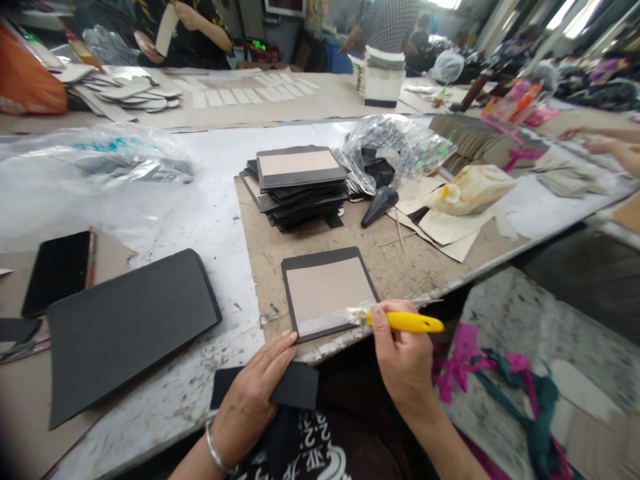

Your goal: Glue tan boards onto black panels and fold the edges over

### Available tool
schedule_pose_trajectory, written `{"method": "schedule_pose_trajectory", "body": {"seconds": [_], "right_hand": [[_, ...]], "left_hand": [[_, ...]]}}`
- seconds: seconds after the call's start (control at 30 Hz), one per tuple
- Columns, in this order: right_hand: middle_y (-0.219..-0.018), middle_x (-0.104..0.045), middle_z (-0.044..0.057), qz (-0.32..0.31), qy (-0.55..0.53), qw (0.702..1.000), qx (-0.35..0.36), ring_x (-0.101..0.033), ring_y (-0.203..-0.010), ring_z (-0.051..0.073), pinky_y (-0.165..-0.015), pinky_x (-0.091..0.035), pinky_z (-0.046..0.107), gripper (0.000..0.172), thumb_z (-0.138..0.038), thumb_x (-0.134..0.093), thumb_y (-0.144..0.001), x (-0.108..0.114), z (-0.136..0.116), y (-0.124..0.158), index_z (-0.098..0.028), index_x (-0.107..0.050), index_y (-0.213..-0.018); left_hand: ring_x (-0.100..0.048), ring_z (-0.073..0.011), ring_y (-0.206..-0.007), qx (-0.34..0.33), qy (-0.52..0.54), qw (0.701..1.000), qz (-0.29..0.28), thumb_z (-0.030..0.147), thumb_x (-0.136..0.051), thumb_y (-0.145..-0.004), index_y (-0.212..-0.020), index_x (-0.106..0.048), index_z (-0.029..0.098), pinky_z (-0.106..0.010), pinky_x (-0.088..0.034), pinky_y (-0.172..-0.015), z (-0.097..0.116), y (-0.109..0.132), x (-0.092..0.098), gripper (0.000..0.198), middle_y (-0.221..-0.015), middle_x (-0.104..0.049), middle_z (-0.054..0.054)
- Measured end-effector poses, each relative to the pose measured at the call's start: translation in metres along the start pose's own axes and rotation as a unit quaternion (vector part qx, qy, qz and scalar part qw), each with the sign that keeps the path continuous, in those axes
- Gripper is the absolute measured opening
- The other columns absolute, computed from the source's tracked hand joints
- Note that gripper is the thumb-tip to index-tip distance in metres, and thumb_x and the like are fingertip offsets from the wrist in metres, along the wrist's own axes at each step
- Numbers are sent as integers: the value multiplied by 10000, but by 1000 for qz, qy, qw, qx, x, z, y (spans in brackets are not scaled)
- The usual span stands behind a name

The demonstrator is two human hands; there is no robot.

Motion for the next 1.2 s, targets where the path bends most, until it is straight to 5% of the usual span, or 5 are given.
{"method": "schedule_pose_trajectory", "body": {"seconds": [0.13,0.3,0.37,0.53,1.2], "right_hand": [[-823,-572,50,3,19,1000,11,-542,-808,179,-766,-432,315,201,-356,-432,-865,34,-7,-13,-203,-557,-826],[-738,-603,29,-165,-96,981,-18,-574,-688,145,-650,-474,256,229,-371,-436,-861,-4,-23,3,-199,-581,-817],[-710,-609,13,-243,-156,956,-47,-575,-637,130,-603,-480,236,200,-367,-486,-834,-30,-30,16,-191,-580,-852],[-524,-528,-71,-355,-252,890,-136,-516,-461,92,-479,-443,201,166,-340,-603,-747,-68,-42,42,-197,-520,-736],[-631,-563,-23,-382,-134,909,-96,-518,-592,116,-565,-397,219,178,-318,-503,-804,-63,-21,47,-185,-534,-690]], "left_hand": [[-570,-191,-1042,162,216,962,35,14,-363,-781,-1077,-567,169,-381,-458,-936,-9,-3,15,392,-1096,-625,-92],[-662,-179,-698,416,580,700,-21,339,-493,-847,-980,-555,129,-298,-533,-686,6,-6,0,257,-751,-664,-61],[-651,-159,-627,430,614,661,-43,364,-553,-812,-930,-575,106,-245,-510,-619,16,-9,-5,285,-691,-659,-58],[-612,-123,-541,414,590,686,-99,418,-566,-790,-638,-628,75,-205,-480,-580,29,-10,-11,381,-555,-636,-77],[-622,-141,-558,465,588,657,-79,390,-704,-652,-703,-650,61,-238,-495,-587,29,-3,-28,337,-644,-659,-87]]}}
Point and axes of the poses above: each hand's wrist, its own y-axis away from the middle knuckle, its own x-axis out of the back of the hand, z = x × y, the point moved 6 cm from there along -y, towards the middle knuckle
